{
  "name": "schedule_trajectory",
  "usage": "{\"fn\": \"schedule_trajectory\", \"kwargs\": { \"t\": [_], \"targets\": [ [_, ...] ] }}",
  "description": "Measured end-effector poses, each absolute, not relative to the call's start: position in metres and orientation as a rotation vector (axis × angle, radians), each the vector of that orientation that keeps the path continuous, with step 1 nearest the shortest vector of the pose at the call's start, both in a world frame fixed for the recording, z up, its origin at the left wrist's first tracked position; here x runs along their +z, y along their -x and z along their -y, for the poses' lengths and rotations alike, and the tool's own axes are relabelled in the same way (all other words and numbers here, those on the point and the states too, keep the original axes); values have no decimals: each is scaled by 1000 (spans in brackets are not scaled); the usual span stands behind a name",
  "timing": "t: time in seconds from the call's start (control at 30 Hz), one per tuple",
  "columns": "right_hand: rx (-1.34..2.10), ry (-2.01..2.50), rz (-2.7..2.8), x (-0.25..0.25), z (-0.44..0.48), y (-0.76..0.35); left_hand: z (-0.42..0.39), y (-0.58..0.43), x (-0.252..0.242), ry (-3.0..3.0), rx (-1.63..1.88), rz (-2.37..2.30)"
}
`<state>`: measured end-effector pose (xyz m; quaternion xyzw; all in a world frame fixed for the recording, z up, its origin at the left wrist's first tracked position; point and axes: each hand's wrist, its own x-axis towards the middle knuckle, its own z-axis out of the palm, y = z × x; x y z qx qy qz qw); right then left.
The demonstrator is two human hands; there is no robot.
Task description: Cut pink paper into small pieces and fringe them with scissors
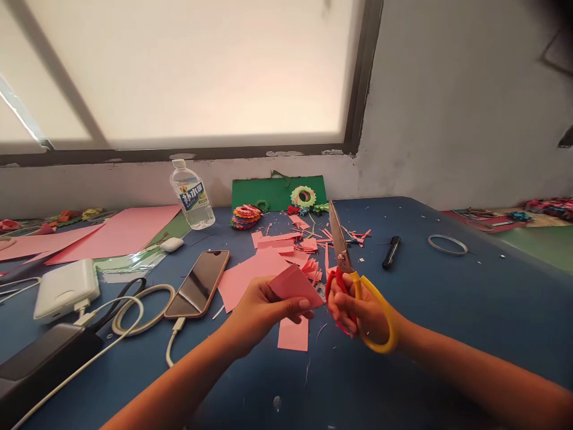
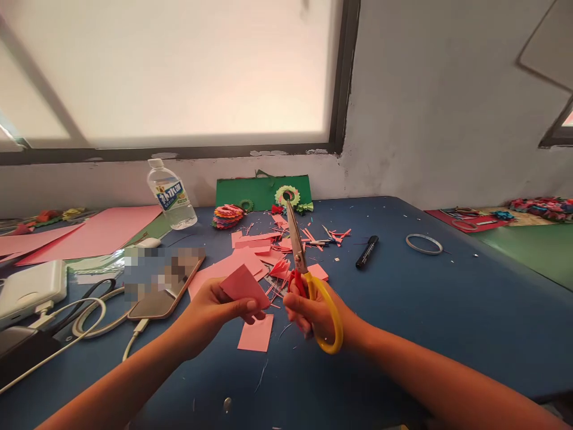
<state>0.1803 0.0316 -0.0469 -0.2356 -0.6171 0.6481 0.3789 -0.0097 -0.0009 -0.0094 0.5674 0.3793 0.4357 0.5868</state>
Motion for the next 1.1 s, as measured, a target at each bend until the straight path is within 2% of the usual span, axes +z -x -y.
{"fn": "schedule_trajectory", "kwargs": {
  "t": [0.43, 0.63, 1.1],
  "targets": [
    [1400, 805, 1540, -40, -25, -180, -1, 1, -15, -1398, 961, -1037],
    [1429, 880, 1649, -32, -23, -180, 1, -2, -16, -1346, 871, -1035],
    [1274, 946, 1515, -29, -30, -182, -5, 1, -18, -1328, 1035, -1083]
  ]
}}
